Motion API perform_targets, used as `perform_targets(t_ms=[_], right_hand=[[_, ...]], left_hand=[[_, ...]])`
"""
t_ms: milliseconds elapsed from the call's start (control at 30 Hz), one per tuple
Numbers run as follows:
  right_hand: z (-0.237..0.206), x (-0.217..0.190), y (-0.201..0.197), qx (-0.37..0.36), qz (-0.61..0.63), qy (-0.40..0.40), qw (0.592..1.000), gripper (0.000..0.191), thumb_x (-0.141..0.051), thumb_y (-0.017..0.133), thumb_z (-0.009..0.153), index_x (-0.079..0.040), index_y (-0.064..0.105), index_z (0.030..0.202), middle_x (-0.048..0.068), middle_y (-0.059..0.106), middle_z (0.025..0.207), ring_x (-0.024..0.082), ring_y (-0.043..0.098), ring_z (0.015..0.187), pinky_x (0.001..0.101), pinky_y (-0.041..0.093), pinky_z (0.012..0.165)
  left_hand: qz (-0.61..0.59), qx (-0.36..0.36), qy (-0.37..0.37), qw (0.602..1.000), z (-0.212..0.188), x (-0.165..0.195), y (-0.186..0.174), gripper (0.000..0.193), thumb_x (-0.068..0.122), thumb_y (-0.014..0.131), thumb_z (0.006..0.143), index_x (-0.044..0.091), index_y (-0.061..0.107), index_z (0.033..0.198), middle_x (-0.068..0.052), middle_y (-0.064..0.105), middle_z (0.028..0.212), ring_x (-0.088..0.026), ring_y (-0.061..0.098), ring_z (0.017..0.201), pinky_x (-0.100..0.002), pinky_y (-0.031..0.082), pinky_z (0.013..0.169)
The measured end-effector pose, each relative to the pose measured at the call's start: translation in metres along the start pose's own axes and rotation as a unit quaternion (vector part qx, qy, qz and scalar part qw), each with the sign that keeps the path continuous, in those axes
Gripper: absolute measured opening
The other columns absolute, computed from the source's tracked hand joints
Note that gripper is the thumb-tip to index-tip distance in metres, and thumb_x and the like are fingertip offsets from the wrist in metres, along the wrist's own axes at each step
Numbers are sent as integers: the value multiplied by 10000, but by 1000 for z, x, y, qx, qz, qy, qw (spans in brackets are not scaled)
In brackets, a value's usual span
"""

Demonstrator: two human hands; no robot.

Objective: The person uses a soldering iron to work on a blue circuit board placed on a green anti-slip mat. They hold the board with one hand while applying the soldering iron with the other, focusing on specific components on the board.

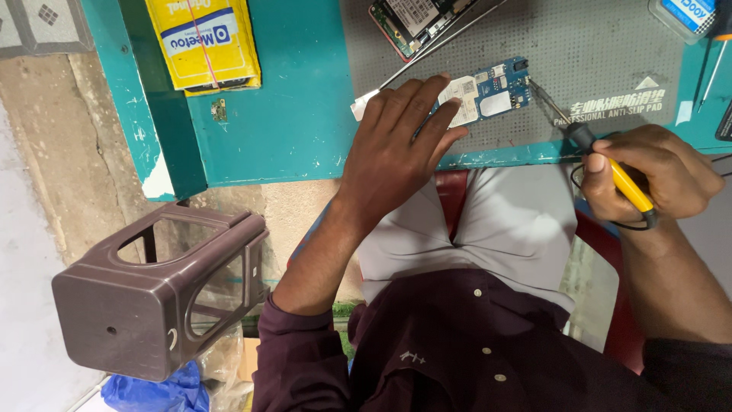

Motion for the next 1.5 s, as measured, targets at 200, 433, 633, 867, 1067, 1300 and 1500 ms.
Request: perform_targets(t_ms=[200, 433, 633, 867, 1067, 1300, 1500], right_hand=[[-1, 1, -1, -7, -11, -11, 1000, 271, -117, 804, 1009, 83, 659, 900, 183, 691, 736, 261, 668, 619, 319, 533, 511], [-1, 0, -1, 4, -3, -4, 1000, 267, -130, 797, 1049, 81, 662, 954, 195, 711, 811, 261, 688, 628, 329, 562, 564], [1, -1, 0, -4, -8, -9, 1000, 262, -111, 803, 1033, 88, 665, 933, 182, 693, 764, 249, 671, 594, 318, 542, 530], [4, -2, 0, -15, -4, -7, 1000, 263, -114, 808, 1059, 79, 659, 960, 194, 714, 816, 249, 684, 624, 313, 552, 554], [6, -3, -1, -11, -11, -8, 1000, 243, -105, 788, 1018, 84, 654, 942, 195, 713, 810, 258, 688, 624, 322, 556, 555], [7, -3, 0, -19, -12, -11, 1000, 234, -110, 786, 1010, 82, 664, 956, 197, 712, 815, 258, 693, 630, 315, 557, 558], [6, -3, 1, -16, -13, -10, 1000, 239, -98, 809, 1004, 83, 673, 928, 193, 697, 772, 263, 680, 601, 324, 548, 540]], left_hand=[[2, 5, 0, 1000, 0, 0, 0, 395, 340, 815, 1006, 40, 687, 1228, -117, 603, 1398, -275, 590, 1261, -425, 501, 1013], [3, 5, 0, 1000, 0, 0, 1, 392, 334, 821, 1010, 36, 690, 1228, -118, 602, 1397, -277, 589, 1260, -426, 500, 1010], [4, 5, 0, 1000, -1, 0, 1, 391, 333, 819, 1010, 37, 690, 1230, -118, 600, 1402, -276, 587, 1262, -426, 501, 1015], [2, 2, -1, 1000, -1, 0, 1, 403, 341, 815, 1010, 36, 688, 1241, -117, 598, 1403, -275, 585, 1264, -425, 501, 1015], [4, 2, 2, 1000, -1, 0, 1, 402, 341, 813, 1013, 36, 685, 1241, -117, 596, 1402, -274, 585, 1264, -426, 502, 1016], [11, 1, 1, 1000, -1, 0, 1, 392, 349, 807, 1016, 46, 686, 1232, -112, 596, 1399, -270, 584, 1259, -424, 500, 1011], [12, 2, 2, 1000, 0, 0, 1, 389, 342, 807, 1022, 42, 684, 1237, -115, 595, 1397, -272, 584, 1258, -426, 500, 1013]])
Point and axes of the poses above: each hand's wrist, its own z-axis towards the middle knuckle, its own y-axis out of the palm, x = y × z, the point moved 2 cm from there along z, towards the middle knuckle
